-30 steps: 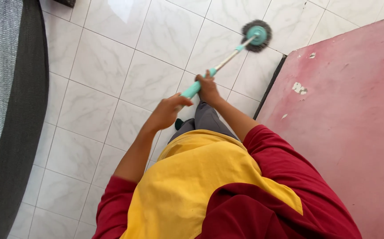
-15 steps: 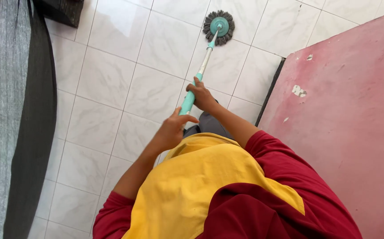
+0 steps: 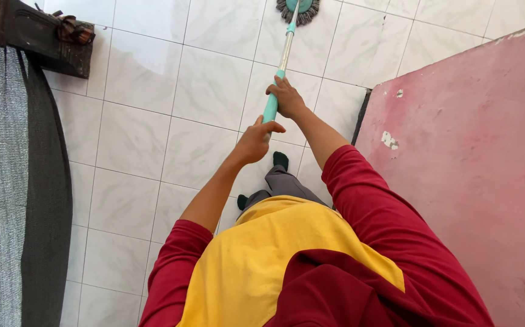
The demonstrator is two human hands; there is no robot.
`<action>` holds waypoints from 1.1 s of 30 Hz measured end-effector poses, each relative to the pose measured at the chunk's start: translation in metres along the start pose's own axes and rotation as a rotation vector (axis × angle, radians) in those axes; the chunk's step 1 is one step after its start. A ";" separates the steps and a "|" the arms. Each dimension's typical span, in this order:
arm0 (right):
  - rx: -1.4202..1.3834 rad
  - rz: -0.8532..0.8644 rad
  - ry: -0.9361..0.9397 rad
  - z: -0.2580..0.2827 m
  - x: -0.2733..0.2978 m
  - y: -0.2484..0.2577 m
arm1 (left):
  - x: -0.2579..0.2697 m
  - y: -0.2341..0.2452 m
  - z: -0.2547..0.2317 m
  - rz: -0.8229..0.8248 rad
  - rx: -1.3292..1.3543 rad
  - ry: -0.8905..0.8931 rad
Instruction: The person cleans the tiled floor by moving a mop in back-and-forth and circular motions across the surface.
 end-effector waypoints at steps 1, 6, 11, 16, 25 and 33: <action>-0.010 -0.027 0.018 0.003 0.005 -0.002 | 0.006 0.005 -0.005 0.001 0.014 -0.001; 0.029 -0.112 0.103 0.061 0.064 -0.009 | 0.081 0.040 -0.035 0.040 0.010 -0.122; 0.116 0.000 0.123 0.168 0.150 0.017 | 0.180 0.105 -0.069 0.176 0.071 -0.130; 0.124 0.055 0.034 0.218 0.222 0.025 | 0.234 0.120 -0.061 0.315 -0.033 0.047; 0.012 -0.167 -0.050 0.168 0.246 -0.050 | 0.261 0.063 0.005 0.020 0.112 -0.162; -0.130 -0.091 0.193 0.277 0.245 -0.136 | 0.379 0.105 0.068 -0.236 0.144 -0.044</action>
Point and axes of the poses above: each hand's wrist, its own x-axis away from the middle knuckle, its own y-axis out of the back of the hand, z = x × y, the point moved 7 cm from there along -x, towards the middle knuckle, and after that the axes turned 8 degrees about -z, right-handed, at the moved point
